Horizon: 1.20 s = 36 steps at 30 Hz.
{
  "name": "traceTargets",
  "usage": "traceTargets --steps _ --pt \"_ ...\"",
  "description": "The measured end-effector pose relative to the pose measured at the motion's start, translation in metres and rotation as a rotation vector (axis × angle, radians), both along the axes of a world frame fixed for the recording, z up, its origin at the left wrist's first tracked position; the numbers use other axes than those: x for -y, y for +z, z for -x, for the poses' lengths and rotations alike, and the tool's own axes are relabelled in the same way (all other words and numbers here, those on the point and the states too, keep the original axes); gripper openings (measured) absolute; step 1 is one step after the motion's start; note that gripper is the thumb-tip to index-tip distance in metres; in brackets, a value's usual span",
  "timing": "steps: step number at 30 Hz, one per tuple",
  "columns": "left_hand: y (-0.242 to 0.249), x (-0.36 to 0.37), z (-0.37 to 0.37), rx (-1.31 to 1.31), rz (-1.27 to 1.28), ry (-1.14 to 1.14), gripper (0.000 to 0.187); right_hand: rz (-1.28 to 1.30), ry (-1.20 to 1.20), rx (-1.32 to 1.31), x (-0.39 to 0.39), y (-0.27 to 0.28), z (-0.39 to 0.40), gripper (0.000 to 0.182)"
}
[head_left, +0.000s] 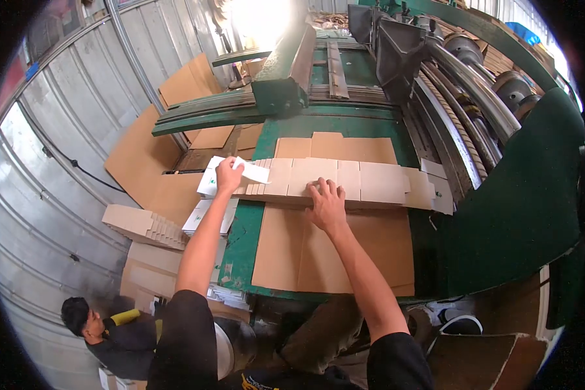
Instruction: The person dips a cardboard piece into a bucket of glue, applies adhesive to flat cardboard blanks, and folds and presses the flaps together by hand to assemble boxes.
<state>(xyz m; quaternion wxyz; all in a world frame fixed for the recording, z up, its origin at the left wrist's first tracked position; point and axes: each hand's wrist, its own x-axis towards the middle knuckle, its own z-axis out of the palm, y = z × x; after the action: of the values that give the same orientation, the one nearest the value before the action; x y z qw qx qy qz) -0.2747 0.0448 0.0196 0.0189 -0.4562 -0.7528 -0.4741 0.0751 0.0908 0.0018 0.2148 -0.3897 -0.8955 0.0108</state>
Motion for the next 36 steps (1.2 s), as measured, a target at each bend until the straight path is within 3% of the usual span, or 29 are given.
traceTargets --steps 6,8,10,12,17,21,26,28,30,33,36 --pt "0.005 0.021 0.041 0.060 -0.019 -0.004 0.019 0.013 0.011 -0.022 0.001 0.001 0.000 0.078" --pt "-0.001 0.020 0.055 0.393 -0.025 -0.125 0.019 0.015 0.021 -0.026 0.001 0.000 0.000 0.078" --pt "-0.017 0.016 0.054 0.455 -0.075 -0.118 0.017 -0.002 0.002 -0.013 0.000 -0.002 0.002 0.080" --pt "-0.039 0.020 0.048 0.527 0.072 -0.011 0.016 -0.007 0.007 -0.018 0.001 -0.003 0.003 0.079" --pt "-0.078 0.033 0.071 0.487 0.111 0.112 0.020 0.010 0.004 -0.002 0.002 0.002 -0.001 0.079" --pt "-0.047 0.033 0.068 0.617 -0.121 0.054 0.022 0.003 0.006 -0.008 0.002 0.000 0.000 0.078" --pt "-0.011 0.020 0.033 0.556 -0.039 -0.077 0.022 -0.022 -0.010 0.005 0.001 -0.002 0.001 0.077" --pt "-0.012 0.015 0.036 0.219 0.004 0.051 0.023 -0.025 -0.001 0.006 0.001 -0.002 -0.001 0.077" --pt "-0.005 0.019 0.044 0.072 -0.020 0.061 0.022 -0.038 -0.008 0.009 -0.001 -0.004 0.000 0.078" --pt "0.008 0.026 0.052 0.230 0.063 0.034 0.021 -0.034 -0.008 0.004 -0.002 -0.004 0.000 0.078" --pt "0.013 0.029 0.042 0.392 -0.041 -0.103 0.023 -0.011 0.002 -0.005 0.001 -0.002 -0.001 0.079"
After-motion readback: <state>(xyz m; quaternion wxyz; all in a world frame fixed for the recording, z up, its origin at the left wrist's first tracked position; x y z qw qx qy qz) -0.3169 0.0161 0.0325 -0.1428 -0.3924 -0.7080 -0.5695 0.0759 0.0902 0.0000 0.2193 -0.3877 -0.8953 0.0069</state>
